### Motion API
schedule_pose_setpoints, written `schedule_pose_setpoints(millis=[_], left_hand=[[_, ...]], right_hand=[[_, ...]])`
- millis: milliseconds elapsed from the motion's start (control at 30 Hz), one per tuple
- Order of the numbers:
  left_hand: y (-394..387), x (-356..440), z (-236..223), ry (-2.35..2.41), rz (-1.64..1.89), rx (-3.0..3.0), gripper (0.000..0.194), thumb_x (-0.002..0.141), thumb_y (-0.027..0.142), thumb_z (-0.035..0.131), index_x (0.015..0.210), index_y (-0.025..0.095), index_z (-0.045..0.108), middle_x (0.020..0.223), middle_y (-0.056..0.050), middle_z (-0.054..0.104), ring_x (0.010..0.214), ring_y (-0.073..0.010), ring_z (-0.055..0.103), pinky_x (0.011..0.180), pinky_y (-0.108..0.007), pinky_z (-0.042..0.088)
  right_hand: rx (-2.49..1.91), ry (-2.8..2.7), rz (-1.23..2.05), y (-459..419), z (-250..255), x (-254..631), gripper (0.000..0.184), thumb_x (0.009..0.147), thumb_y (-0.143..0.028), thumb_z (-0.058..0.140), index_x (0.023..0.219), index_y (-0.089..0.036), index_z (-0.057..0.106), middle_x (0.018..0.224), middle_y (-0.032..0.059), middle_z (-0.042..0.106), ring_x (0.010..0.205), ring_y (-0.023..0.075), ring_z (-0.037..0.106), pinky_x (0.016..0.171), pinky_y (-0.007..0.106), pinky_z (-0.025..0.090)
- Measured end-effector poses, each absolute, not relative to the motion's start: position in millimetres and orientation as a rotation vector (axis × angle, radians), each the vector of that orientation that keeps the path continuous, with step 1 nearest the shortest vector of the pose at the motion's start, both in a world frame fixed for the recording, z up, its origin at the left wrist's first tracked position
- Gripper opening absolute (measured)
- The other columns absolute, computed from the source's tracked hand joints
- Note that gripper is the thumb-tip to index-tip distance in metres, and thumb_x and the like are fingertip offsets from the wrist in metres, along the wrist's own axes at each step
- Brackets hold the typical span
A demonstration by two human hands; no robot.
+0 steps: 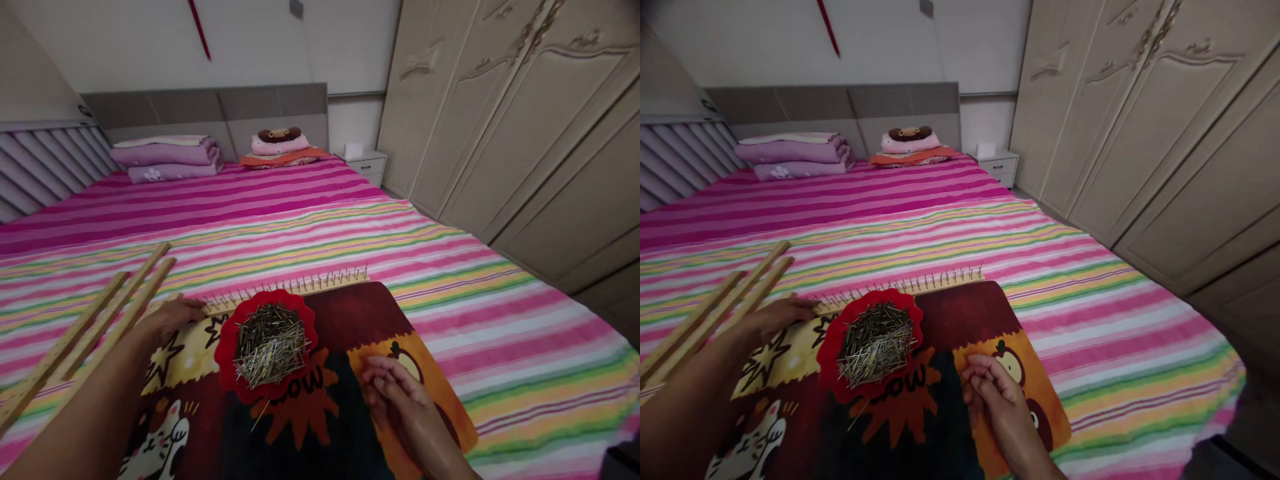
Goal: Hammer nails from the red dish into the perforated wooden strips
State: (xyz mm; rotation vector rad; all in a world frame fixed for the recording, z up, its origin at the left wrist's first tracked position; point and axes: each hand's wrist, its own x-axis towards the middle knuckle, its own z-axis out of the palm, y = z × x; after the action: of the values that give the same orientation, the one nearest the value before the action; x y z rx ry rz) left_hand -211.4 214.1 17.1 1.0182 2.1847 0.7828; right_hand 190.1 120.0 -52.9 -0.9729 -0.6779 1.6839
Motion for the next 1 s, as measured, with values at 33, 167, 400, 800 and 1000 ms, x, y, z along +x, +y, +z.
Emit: schedule_pose_setpoints(millis=[33, 167, 400, 800, 1000], left_hand=[[212, -210, 21, 2.177, 0.729, 1.024, 0.021, 0.054, 0.006, 0.064, 0.074, 0.006, 0.066, 0.082, -0.011, 0.070, 0.067, -0.0198, 0.062, 0.064, -0.030, 0.051], [183, -213, 41, 2.429, 0.733, 1.140, 0.033, 0.064, 0.021, 0.062, 0.095, 0.010, 0.064, 0.089, -0.008, 0.069, 0.078, -0.0198, 0.062, 0.073, -0.028, 0.047], [50, -253, 47, 3.009, 0.758, 0.919, 0.032, 0.074, 0.031, 0.049, 0.099, 0.017, 0.064, 0.089, -0.008, 0.069, 0.087, -0.0257, 0.063, 0.077, -0.035, 0.046], [-58, -245, -20, 2.906, 0.519, 0.948, 0.058, 0.071, 0.055, 0.045, 0.104, 0.010, 0.061, 0.096, -0.015, 0.068, 0.091, -0.0280, 0.062, 0.073, -0.033, 0.046], [-53, -252, -22, 2.868, 0.263, 1.039, 0.047, 0.071, 0.037, 0.048, 0.108, 0.008, 0.058, 0.097, -0.016, 0.068, 0.090, -0.0267, 0.063, 0.073, -0.031, 0.044]], right_hand=[[-0.982, -0.678, 1.679, 120, -53, 190, 0.027, 0.069, -0.031, 0.075, 0.092, -0.020, 0.067, 0.079, 0.0030, 0.064, 0.056, 0.0127, 0.056, 0.039, 0.019, 0.039], [-1.029, -0.671, 1.657, 118, -54, 193, 0.030, 0.065, -0.033, 0.079, 0.090, -0.021, 0.068, 0.079, 0.0030, 0.065, 0.057, 0.0136, 0.057, 0.041, 0.021, 0.042], [-1.113, -0.633, 1.652, 120, -59, 196, 0.041, 0.051, -0.036, 0.085, 0.087, -0.021, 0.070, 0.080, 0.0056, 0.068, 0.061, 0.0163, 0.061, 0.046, 0.023, 0.047], [-1.059, -0.810, 1.509, 119, -61, 192, 0.036, 0.056, -0.038, 0.082, 0.084, -0.020, 0.067, 0.076, 0.0051, 0.065, 0.056, 0.0150, 0.056, 0.038, 0.022, 0.042], [-1.000, -0.895, 1.445, 115, -56, 188, 0.030, 0.062, -0.036, 0.078, 0.085, -0.020, 0.067, 0.074, 0.0034, 0.065, 0.052, 0.0129, 0.054, 0.039, 0.023, 0.040]])
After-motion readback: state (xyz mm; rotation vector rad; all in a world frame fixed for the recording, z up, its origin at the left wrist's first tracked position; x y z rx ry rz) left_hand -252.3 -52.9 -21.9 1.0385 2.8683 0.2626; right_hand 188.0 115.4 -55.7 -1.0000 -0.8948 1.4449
